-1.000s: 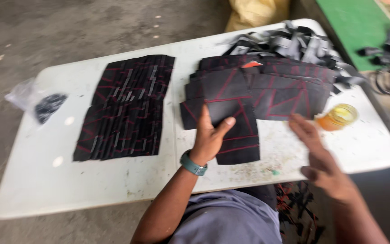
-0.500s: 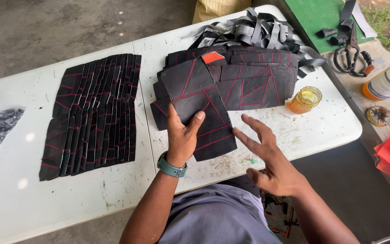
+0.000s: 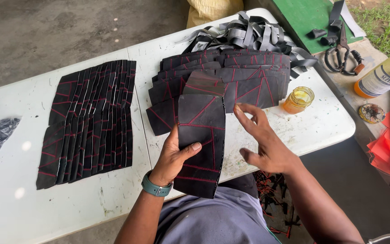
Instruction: The person repeatedly picks up black fabric pieces with red stitching from a stack on a white table, inspects the seams and edges by hand, and places them back on the stack. The person also occasionally dips a finger into a small jar of yellow substance on the table.
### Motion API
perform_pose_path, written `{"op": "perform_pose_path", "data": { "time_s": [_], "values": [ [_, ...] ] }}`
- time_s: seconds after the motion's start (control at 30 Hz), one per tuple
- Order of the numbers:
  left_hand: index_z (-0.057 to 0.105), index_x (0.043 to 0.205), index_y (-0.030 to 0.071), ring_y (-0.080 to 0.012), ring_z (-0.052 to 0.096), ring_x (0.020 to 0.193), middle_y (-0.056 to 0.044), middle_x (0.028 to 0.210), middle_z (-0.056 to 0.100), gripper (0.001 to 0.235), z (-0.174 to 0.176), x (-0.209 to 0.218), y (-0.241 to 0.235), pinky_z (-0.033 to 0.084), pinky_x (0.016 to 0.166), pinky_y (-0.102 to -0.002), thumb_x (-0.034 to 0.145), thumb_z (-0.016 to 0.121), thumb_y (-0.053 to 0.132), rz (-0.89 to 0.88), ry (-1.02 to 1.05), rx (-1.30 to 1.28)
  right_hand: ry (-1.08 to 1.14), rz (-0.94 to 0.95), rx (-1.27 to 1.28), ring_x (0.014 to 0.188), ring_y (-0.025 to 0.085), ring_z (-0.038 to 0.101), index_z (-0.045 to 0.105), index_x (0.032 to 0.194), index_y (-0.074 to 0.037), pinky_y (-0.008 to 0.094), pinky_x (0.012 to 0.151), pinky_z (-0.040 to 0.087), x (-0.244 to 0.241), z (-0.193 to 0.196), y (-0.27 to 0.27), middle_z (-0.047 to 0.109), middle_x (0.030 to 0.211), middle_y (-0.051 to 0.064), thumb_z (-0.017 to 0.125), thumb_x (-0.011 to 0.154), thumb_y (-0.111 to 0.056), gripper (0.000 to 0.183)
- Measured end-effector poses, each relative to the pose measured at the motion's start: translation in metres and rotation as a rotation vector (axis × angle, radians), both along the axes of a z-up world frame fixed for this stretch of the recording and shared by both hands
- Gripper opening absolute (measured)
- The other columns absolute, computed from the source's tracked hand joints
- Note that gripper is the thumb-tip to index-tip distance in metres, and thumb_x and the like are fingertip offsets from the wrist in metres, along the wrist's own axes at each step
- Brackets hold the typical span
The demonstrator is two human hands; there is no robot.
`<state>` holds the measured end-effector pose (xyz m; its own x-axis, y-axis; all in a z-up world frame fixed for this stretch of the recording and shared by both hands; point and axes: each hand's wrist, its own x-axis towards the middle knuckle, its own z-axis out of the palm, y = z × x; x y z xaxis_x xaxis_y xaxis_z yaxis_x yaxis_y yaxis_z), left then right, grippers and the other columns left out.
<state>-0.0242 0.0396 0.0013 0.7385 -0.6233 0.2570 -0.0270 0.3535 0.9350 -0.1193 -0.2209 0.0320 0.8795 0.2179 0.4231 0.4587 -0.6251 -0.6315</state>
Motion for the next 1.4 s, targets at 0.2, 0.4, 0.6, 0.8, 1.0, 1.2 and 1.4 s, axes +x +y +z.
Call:
{"op": "perform_pose_path", "data": {
  "time_s": [0.2, 0.4, 0.6, 0.8, 1.0, 1.2, 1.4],
  "values": [
    [0.040, 0.155, 0.004, -0.0187, 0.056, 0.133, -0.010, 0.145, 0.058, 0.065, -0.001, 0.000, 0.001, 0.045, 0.115, -0.035, 0.096, 0.067, 0.002, -0.012, 0.038, 0.010, -0.062, -0.027, -0.182, 0.146, 0.044, 0.035, 0.031, 0.162, -0.017, 0.056, 0.119, 0.029, 0.013, 0.009, 0.009, 0.035, 0.156, 0.025, 0.068, 0.069, -0.017, 0.100],
    [0.038, 0.156, 0.005, -0.0189, 0.056, 0.133, -0.011, 0.145, 0.058, 0.066, -0.001, 0.001, 0.001, 0.046, 0.115, -0.036, 0.096, 0.066, 0.004, -0.013, 0.054, -0.003, -0.163, -0.109, -0.432, 0.135, 0.043, 0.041, 0.047, 0.151, -0.028, 0.057, 0.107, 0.034, -0.018, 0.004, 0.026, 0.041, 0.151, 0.021, 0.069, 0.066, -0.020, 0.088],
    [0.038, 0.155, 0.004, -0.0199, 0.057, 0.134, -0.012, 0.145, 0.059, 0.066, 0.003, -0.003, -0.001, 0.046, 0.115, -0.037, 0.096, 0.066, 0.004, -0.013, 0.035, 0.028, -0.265, -0.263, -0.541, 0.137, 0.041, 0.043, 0.051, 0.149, -0.029, 0.057, 0.103, 0.036, -0.004, 0.012, 0.017, 0.043, 0.153, 0.017, 0.069, 0.072, -0.020, 0.080],
    [0.037, 0.157, 0.004, -0.0187, 0.056, 0.133, -0.011, 0.146, 0.057, 0.068, -0.003, 0.000, 0.002, 0.046, 0.115, -0.035, 0.096, 0.067, 0.004, 0.002, 0.042, 0.015, -0.260, -0.238, -0.549, 0.131, 0.038, 0.046, 0.063, 0.133, -0.029, 0.055, 0.098, 0.036, -0.027, 0.010, 0.030, 0.047, 0.147, 0.015, 0.071, 0.066, -0.018, 0.069],
    [0.037, 0.156, 0.004, -0.0160, 0.054, 0.132, -0.009, 0.146, 0.055, 0.071, 0.008, -0.002, 0.003, 0.046, 0.111, -0.034, 0.094, 0.069, 0.006, -0.005, 0.071, 0.005, -0.265, -0.187, -0.289, 0.131, 0.036, 0.049, 0.066, 0.129, -0.018, 0.050, 0.105, 0.037, -0.042, 0.006, 0.016, 0.049, 0.143, 0.018, 0.071, 0.070, -0.016, 0.059],
    [0.039, 0.157, 0.000, -0.0172, 0.053, 0.135, -0.010, 0.147, 0.056, 0.071, 0.070, 0.005, 0.058, 0.040, 0.120, -0.033, 0.096, 0.073, 0.011, 0.119, -0.203, 0.057, -0.205, -0.287, -0.167, 0.134, 0.040, 0.050, 0.054, 0.140, -0.006, 0.048, 0.110, 0.042, -0.045, -0.008, 0.010, 0.049, 0.142, 0.023, 0.070, 0.072, -0.013, 0.069],
    [0.031, 0.162, 0.000, -0.0178, 0.052, 0.144, -0.010, 0.153, 0.055, 0.075, 0.134, 0.022, 0.169, 0.038, 0.127, -0.034, 0.097, 0.069, 0.008, 0.302, -0.291, 0.089, -0.257, -0.290, -0.061, 0.122, 0.035, 0.063, 0.029, 0.161, -0.007, 0.044, 0.104, 0.049, -0.038, -0.022, 0.003, 0.048, 0.147, 0.025, 0.067, 0.080, -0.011, 0.090]
  ]
}}
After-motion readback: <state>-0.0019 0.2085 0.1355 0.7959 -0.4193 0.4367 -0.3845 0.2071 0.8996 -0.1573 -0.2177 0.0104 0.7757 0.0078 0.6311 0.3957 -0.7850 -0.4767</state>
